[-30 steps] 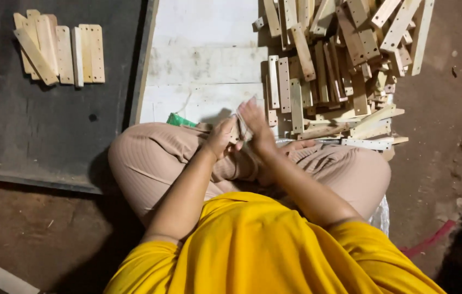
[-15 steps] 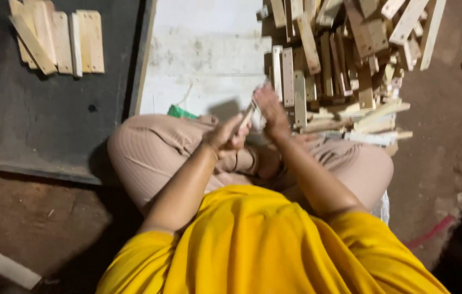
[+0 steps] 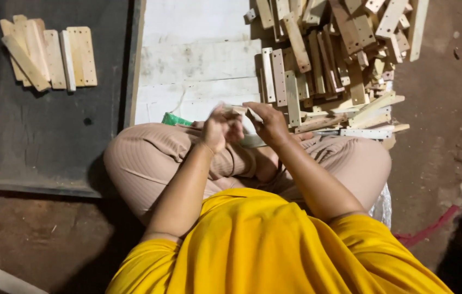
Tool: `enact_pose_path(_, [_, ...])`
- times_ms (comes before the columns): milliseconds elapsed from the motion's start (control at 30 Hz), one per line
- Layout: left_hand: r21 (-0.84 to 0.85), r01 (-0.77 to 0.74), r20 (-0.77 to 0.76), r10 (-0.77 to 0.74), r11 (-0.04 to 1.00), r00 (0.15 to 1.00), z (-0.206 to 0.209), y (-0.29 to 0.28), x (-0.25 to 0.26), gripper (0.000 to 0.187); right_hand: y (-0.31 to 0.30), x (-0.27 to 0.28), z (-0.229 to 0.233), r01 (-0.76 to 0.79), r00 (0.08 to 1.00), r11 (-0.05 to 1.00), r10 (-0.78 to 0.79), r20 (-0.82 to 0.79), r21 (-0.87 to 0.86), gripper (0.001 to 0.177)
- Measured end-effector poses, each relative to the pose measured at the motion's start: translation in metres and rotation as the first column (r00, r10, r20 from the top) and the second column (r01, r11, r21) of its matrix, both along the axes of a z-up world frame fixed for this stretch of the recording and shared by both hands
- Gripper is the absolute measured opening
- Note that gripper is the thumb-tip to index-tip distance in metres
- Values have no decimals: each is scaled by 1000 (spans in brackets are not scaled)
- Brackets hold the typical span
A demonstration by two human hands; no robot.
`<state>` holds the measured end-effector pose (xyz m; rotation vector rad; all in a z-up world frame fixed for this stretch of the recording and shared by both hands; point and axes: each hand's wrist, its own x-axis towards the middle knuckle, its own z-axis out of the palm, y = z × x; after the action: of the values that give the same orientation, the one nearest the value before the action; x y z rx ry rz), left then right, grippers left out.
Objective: A person sits on the floor and neatly stacks individual wooden slats from a large pile onto a tray.
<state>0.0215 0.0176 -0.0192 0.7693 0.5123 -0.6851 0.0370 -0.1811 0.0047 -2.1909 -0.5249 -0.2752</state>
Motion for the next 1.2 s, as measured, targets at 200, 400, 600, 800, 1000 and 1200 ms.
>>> enact_pose_path(200, [707, -240, 528, -270, 665, 805, 30, -15, -4, 47, 43, -26, 34, 227, 740, 961, -64, -669, 159, 24])
enact_pose_path(400, [413, -301, 306, 180, 860, 935, 1, -4, 0, 40, 14, -18, 67, 320, 754, 900, -52, -655, 296, 21])
enact_pose_path(600, [222, -24, 41, 16, 975, 999, -19, -5, -17, 17, -6, -20, 42, -364, 921, 687, 366, -134, -628, 89])
enact_pose_path(800, [-64, 91, 117, -83, 994, 990, 54, -12, -32, 45, -1, 6, -12, -53, 975, 992, 77, 211, -117, 83])
enact_pose_path(1000, [22, 12, 55, -13, 1000, 998, -8, -3, -41, 26, 14, -37, -52, -351, 906, 933, 359, 224, -77, 53])
enact_pose_path(1200, [-91, 110, 148, -96, 990, 984, 52, 0, -30, 35, -16, 0, -59, -208, 927, 912, 299, 225, -354, 84])
